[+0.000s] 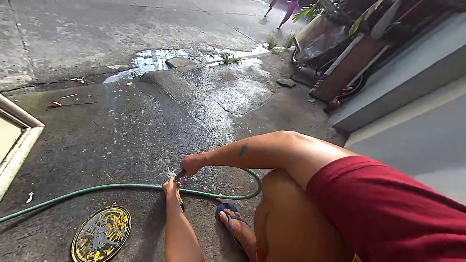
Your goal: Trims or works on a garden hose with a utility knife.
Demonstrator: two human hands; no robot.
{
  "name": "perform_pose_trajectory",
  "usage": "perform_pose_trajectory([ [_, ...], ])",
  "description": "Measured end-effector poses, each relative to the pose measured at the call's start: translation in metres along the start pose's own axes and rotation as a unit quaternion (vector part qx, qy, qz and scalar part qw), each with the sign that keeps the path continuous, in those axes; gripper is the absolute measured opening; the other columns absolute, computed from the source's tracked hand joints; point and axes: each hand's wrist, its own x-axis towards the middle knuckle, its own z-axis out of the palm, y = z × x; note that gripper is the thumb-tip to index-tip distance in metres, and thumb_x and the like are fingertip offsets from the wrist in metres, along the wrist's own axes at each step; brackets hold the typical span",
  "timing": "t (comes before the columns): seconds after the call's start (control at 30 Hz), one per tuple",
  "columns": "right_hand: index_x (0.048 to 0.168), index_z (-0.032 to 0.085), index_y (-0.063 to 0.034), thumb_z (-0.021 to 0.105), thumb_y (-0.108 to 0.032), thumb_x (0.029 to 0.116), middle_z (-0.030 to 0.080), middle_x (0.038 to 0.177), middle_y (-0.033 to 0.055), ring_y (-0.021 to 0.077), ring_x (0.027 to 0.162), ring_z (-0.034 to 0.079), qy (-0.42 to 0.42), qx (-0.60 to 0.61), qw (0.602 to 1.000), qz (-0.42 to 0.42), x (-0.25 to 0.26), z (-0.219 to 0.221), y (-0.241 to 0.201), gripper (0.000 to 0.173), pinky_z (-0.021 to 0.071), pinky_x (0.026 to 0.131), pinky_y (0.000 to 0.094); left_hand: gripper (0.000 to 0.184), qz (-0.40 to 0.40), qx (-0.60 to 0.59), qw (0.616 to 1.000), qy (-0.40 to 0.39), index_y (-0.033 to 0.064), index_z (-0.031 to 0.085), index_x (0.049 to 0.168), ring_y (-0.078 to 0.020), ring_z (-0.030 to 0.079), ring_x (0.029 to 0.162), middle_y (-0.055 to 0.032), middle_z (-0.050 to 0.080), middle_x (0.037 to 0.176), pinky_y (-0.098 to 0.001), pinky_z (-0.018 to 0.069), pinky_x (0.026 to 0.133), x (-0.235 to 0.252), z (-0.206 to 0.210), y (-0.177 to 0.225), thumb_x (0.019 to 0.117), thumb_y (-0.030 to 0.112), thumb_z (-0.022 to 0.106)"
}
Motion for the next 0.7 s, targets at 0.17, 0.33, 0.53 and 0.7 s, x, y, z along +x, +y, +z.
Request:
perform_pose_trajectory([
  [0.17,0.109,0.069,0.0027,0.065,-0.019,0.0962,0.068,0.103,0.022,0.0374,0.096,0.067,-0.002,-0.003,1.0,0.005,0.002,0.001,0.001,0.025,0.0531,0.077,0.0592,0.03,-0.011,-0.007,1.0,0.021,-0.0029,0.061,0.115,-0.0129,0.054,0.051,-0.0112,0.066,0.078,-0.0274,0.0455,0.046,-0.006,0.003,0.007,0.1097,0.021,0.044],
  [0.33,0.112,0.069,0.0019,0.065,-0.021,0.0969,0.069,0.103,0.0216,0.0373,0.096,0.068,-0.002,-0.013,1.0,0.002,0.001,0.0,0.0,0.028,0.0531,0.077,0.0588,0.036,0.0,-0.003,1.0,0.031,0.0026,0.049,0.14,-0.016,0.054,0.054,-0.0154,0.063,0.091,-0.0305,0.0463,0.048,0.003,0.001,0.0,0.1103,0.021,0.04],
  [0.53,0.117,0.068,0.0024,0.063,-0.022,0.0999,0.068,0.104,0.0217,0.0365,0.098,0.067,0.002,-0.005,1.0,0.014,-0.009,-0.004,-0.001,0.03,0.0527,0.08,0.0563,0.035,-0.003,-0.009,1.0,0.016,0.0022,0.046,0.141,-0.0153,0.053,0.054,-0.0128,0.057,0.088,-0.0295,0.0478,0.048,-0.005,0.004,0.01,0.1108,0.019,0.039],
  [0.7,0.108,0.071,-0.0013,0.067,-0.022,0.0971,0.07,0.1,0.0199,0.0383,0.097,0.068,0.032,-0.004,0.999,-0.025,-0.003,0.002,0.002,0.023,0.0528,0.082,0.0611,0.047,-0.05,-0.095,0.994,-0.012,0.0015,0.054,0.126,-0.0177,0.057,0.057,-0.014,0.063,0.086,-0.0313,0.0499,0.052,0.001,0.005,0.004,0.1122,0.041,0.033],
])
